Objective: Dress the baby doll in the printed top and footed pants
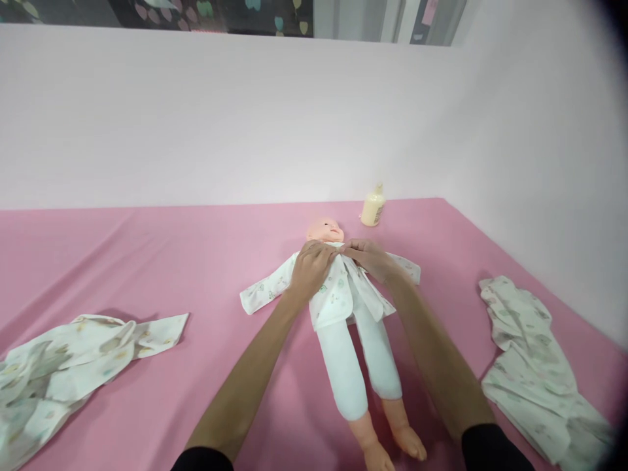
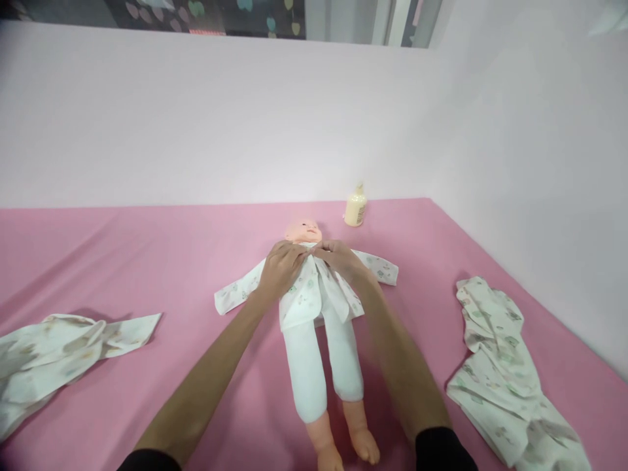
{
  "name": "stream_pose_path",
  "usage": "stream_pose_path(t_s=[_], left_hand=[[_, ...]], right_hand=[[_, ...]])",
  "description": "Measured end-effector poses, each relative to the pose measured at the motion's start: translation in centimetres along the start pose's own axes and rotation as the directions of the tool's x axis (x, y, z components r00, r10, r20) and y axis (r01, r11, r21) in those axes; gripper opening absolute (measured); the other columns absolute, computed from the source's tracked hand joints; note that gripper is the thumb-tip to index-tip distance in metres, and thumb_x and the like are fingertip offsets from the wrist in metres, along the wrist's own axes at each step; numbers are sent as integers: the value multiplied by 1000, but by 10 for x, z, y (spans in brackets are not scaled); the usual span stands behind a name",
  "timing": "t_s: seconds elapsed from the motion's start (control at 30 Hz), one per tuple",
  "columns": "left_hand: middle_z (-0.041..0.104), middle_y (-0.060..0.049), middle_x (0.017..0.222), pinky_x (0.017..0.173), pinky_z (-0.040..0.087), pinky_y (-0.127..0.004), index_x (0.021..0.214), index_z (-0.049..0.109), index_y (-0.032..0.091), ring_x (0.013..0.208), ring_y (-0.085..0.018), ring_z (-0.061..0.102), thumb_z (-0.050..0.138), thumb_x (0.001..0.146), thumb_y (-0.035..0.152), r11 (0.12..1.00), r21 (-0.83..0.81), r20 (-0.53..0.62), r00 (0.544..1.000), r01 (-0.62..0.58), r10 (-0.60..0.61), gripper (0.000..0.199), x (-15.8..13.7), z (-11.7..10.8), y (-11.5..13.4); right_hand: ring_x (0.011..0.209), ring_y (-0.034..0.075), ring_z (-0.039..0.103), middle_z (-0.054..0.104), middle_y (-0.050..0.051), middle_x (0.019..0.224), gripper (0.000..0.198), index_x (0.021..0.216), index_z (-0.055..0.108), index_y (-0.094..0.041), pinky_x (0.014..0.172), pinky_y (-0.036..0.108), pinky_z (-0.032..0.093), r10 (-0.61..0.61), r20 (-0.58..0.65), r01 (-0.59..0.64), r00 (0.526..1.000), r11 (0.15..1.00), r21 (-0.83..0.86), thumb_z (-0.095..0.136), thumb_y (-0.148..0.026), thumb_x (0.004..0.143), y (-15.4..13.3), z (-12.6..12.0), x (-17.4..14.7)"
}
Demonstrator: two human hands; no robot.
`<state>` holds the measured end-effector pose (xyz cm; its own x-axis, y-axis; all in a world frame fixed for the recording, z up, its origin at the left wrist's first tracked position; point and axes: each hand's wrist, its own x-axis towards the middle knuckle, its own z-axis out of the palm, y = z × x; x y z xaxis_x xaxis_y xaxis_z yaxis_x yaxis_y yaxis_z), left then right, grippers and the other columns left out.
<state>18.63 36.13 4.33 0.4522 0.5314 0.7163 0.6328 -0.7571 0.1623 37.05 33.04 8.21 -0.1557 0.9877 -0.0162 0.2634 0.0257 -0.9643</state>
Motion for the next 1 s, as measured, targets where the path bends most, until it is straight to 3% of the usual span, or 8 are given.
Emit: stream_pose_path(t_s=[0.2, 0.43, 0.67, 1.0], left_hand=[[73, -8, 102, 98, 45, -41, 97, 65, 20, 102, -21, 65, 44, 101, 25, 1000, -2, 20, 1000, -17, 17, 22, -3, 3, -1], [74, -5, 105, 96, 46, -36, 105, 68, 22, 108, -21, 60, 52, 98, 36, 967, -143, 41, 977, 212, -208, 22, -5, 3, -2], [75, -4, 105, 96, 45, -36, 99, 72, 22, 104, -20, 66, 46, 101, 39, 945, -244, 121, 974, 217, -192, 30, 0, -4, -4], [75, -4, 104, 95, 44, -37, 100, 71, 21, 105, -20, 66, 47, 101, 31, 974, -205, 27, 995, 97, -93, 26, -5, 8, -4]], right_hand=[[56, 11, 38, 48, -4, 62, 23, 75, 65, -20, 54, 25, 31, 12, -11, -11, 1000, 1000, 25, 67, -43, 78, 6, 2, 7], [64, 15, 51, 62, 1, 68, 23, 83, 73, -20, 57, 26, 38, -70, -74, 65, 995, 995, -76, 69, -41, 75, 1, 6, 10], [74, 15, 58, 70, 2, 83, 21, 87, 75, -20, 67, 27, 44, -175, -39, 169, 984, 977, -129, 65, -37, 80, 4, 2, 10], [81, 17, 65, 72, 7, 92, 30, 110, 69, -14, 71, 26, 52, 30, -28, -30, 999, 1000, 9, 68, -23, 81, -13, -15, 0]])
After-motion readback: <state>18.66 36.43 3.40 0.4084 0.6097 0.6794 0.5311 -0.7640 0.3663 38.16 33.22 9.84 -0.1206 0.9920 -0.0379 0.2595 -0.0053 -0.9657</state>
